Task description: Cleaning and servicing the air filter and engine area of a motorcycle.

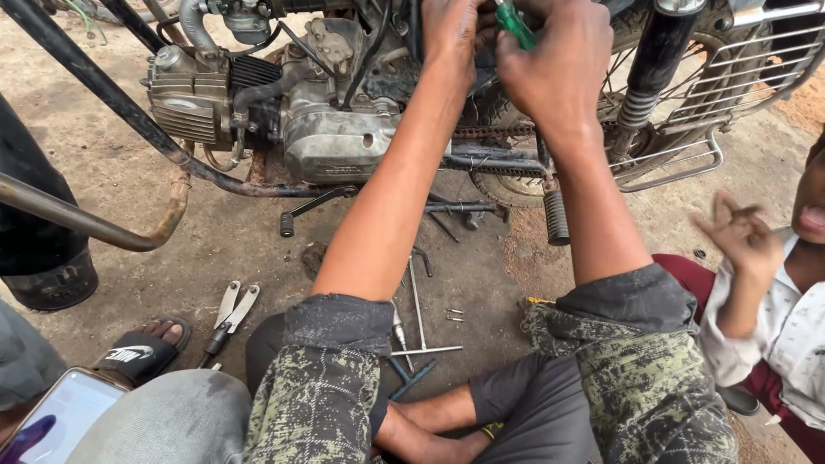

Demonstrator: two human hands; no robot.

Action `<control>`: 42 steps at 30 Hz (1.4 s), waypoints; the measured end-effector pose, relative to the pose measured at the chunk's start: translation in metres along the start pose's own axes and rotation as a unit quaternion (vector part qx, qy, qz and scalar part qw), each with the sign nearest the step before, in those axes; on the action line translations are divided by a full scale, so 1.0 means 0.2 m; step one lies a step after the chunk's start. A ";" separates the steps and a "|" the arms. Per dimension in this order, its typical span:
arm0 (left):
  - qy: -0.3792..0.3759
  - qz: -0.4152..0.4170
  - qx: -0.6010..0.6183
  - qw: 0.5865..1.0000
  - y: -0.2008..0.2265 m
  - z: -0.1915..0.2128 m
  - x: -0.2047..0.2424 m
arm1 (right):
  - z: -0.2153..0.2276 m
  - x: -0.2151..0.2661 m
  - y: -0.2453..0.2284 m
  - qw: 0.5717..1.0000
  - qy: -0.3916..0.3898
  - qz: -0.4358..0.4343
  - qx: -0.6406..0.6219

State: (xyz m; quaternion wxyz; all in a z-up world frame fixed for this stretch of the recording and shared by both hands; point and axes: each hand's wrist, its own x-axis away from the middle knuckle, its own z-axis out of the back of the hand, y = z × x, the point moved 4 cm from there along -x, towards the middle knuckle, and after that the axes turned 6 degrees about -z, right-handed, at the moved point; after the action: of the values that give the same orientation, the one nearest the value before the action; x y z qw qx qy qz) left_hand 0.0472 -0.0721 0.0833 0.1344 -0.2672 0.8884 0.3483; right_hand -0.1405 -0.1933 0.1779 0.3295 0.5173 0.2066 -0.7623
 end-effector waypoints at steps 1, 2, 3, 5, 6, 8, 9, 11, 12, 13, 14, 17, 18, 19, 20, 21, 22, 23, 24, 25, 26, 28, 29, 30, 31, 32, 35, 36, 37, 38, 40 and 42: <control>-0.007 0.005 0.008 1.000 0.02 -0.01 0.01 | -0.01 0.01 0.02 0.998 -0.007 -0.032 -0.060; -0.014 0.011 0.016 1.000 0.04 -0.02 0.02 | -0.02 0.03 0.04 0.991 -0.014 -0.064 -0.120; -0.014 0.010 0.017 1.000 0.04 -0.02 0.02 | 0.02 0.05 0.03 0.991 -0.014 -0.063 -0.120; 0.015 -0.015 -0.035 0.999 0.08 -0.01 0.03 | 0.01 0.15 0.09 0.790 -0.093 -0.380 -0.472; 0.015 -0.018 -0.035 0.999 0.09 -0.01 0.03 | 0.04 0.20 0.10 0.790 -0.093 -0.378 -0.473; 0.001 -0.025 -0.020 0.999 0.11 -0.02 0.04 | 0.07 0.32 0.13 0.681 -0.075 -0.461 -0.564; 0.002 -0.025 -0.021 0.999 0.11 -0.03 0.05 | 0.08 0.32 0.10 0.681 -0.076 -0.461 -0.564; -0.008 -0.035 0.020 0.999 0.11 -0.04 0.08 | 0.12 0.30 0.05 0.756 -0.055 -0.428 -0.492; -0.008 -0.033 0.018 0.999 0.11 -0.04 0.09 | 0.13 0.29 0.04 0.755 -0.055 -0.430 -0.492; -0.024 -0.028 0.033 0.999 0.11 -0.04 0.09 | 0.17 0.24 -0.01 0.868 -0.045 -0.309 -0.385; -0.041 -0.022 0.048 0.998 0.11 -0.04 0.09 | 0.21 0.20 -0.07 0.948 -0.033 -0.178 -0.262; -0.160 0.082 0.018 0.983 0.28 -0.14 0.33 | 0.28 0.16 -0.18 0.999 0.049 -0.011 0.013; -0.161 0.081 0.015 0.984 0.26 -0.12 0.32 | 0.26 0.17 -0.17 0.999 0.051 -0.011 0.010; -0.185 0.068 0.021 0.980 0.24 -0.12 0.33 | 0.24 0.18 -0.15 0.999 0.025 -0.020 0.000; -0.209 0.056 0.026 0.976 0.22 -0.11 0.33 | 0.21 0.19 -0.13 1.000 0.000 -0.029 -0.010; -0.209 0.057 0.027 0.976 0.22 -0.11 0.34 | 0.24 0.19 -0.18 1.000 -0.001 -0.029 -0.010; -0.217 0.059 0.047 0.973 0.22 -0.11 0.34 | 0.26 0.18 -0.19 0.983 0.001 -0.102 -0.155; -0.226 0.058 0.067 0.970 0.24 -0.11 0.34 | 0.28 0.16 -0.21 0.940 0.003 -0.170 -0.297; -0.227 0.056 0.068 0.970 0.24 -0.13 0.33 | 0.24 0.19 -0.15 0.940 0.004 -0.167 -0.297; -0.238 0.042 0.107 0.964 0.24 -0.14 0.34 | 0.19 0.24 -0.07 0.940 -0.013 -0.229 -0.254; -0.249 0.027 0.147 0.957 0.24 -0.15 0.34 | 0.14 0.30 0.01 0.934 -0.032 -0.289 -0.209; -0.252 0.025 0.183 0.950 0.29 -0.18 0.40 | 0.09 0.32 0.08 0.943 -0.016 -0.269 -0.196; -0.255 0.021 0.218 0.942 0.33 -0.19 0.41 | 0.06 0.32 0.11 0.951 0.000 -0.247 -0.186; -0.256 0.020 0.217 0.942 0.33 -0.19 0.40 | 0.09 0.31 0.10 0.951 0.001 -0.246 -0.186; -0.220 0.053 0.162 0.961 0.30 -0.17 0.39 | 0.13 0.29 0.05 0.980 0.042 -0.160 -0.114; -0.183 0.085 0.105 0.974 0.28 -0.15 0.38 | 0.17 0.27 0.00 0.994 0.078 -0.070 -0.042; -0.159 0.032 0.009 0.987 0.08 -0.03 0.19 | 0.14 0.23 -0.03 0.995 0.067 -0.041 -0.054; -0.160 0.031 0.008 0.987 0.12 -0.04 0.21 | 0.15 0.22 -0.05 0.995 0.068 -0.041 -0.054; -0.157 0.024 0.008 0.987 0.17 -0.06 0.23 | 0.17 0.22 -0.06 0.992 0.070 -0.042 -0.101; -0.153 0.017 0.008 0.988 0.23 -0.07 0.25 | 0.18 0.21 -0.07 0.986 0.072 -0.043 -0.148; -0.180 0.007 0.057 0.982 0.24 -0.08 0.24 | 0.16 0.23 -0.04 0.968 0.061 -0.137 -0.202; -0.204 0.000 0.108 0.973 0.24 -0.09 0.25 | 0.11 0.26 0.03 0.939 0.043 -0.230 -0.254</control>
State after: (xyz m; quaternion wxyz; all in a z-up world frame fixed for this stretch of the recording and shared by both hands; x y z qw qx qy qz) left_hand -0.0226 -0.0746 0.1006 0.3405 -0.1741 0.8747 0.2976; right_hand -0.1636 -0.2262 0.1375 0.2569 0.3869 0.5203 -0.7167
